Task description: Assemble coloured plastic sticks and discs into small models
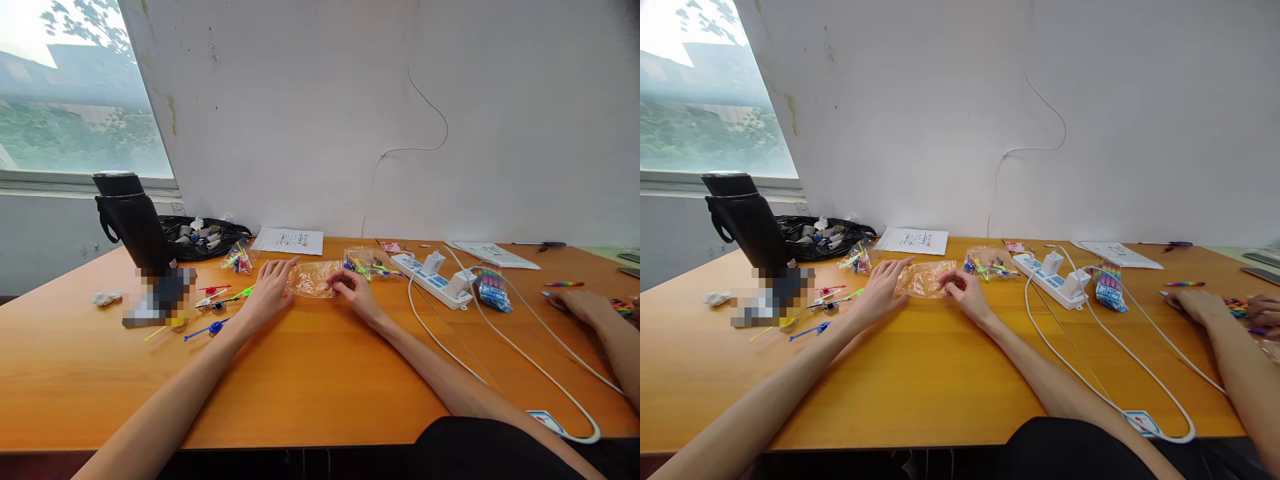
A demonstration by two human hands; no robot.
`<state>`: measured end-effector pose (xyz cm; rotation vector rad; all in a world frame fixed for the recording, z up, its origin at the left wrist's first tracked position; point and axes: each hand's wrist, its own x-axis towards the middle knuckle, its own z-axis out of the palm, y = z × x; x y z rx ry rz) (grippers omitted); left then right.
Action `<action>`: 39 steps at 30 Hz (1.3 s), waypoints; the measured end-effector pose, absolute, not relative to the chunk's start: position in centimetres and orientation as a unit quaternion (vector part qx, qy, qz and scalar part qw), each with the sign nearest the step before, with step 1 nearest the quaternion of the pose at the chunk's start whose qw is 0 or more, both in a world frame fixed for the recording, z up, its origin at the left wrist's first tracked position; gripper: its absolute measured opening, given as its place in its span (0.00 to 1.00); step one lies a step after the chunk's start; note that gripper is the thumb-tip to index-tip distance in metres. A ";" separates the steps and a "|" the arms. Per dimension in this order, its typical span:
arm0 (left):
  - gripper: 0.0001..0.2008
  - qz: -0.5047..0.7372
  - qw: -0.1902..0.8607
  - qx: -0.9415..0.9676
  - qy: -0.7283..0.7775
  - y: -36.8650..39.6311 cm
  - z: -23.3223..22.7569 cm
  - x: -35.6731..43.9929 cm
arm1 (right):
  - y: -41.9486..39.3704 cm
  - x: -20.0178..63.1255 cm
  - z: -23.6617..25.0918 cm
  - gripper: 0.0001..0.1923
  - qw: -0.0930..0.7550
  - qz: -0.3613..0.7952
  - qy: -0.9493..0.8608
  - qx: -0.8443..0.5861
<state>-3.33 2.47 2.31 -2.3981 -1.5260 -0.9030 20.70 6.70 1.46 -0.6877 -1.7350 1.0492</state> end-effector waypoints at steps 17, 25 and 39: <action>0.47 -0.310 0.023 -0.843 -0.439 0.7 3.0 -1.2 | 5.6 20.5 2.0 0.06 0.413 0.320 -0.805 -0.279; 0.41 -0.327 0.035 -0.824 -0.461 1.2 2.8 -1.4 | 5.4 20.5 2.0 0.07 0.406 0.329 -0.806 -0.276; 0.39 -0.365 0.034 -0.806 -0.464 1.5 2.6 -1.6 | 4.0 23.0 3.4 0.14 0.541 0.243 -0.726 -0.348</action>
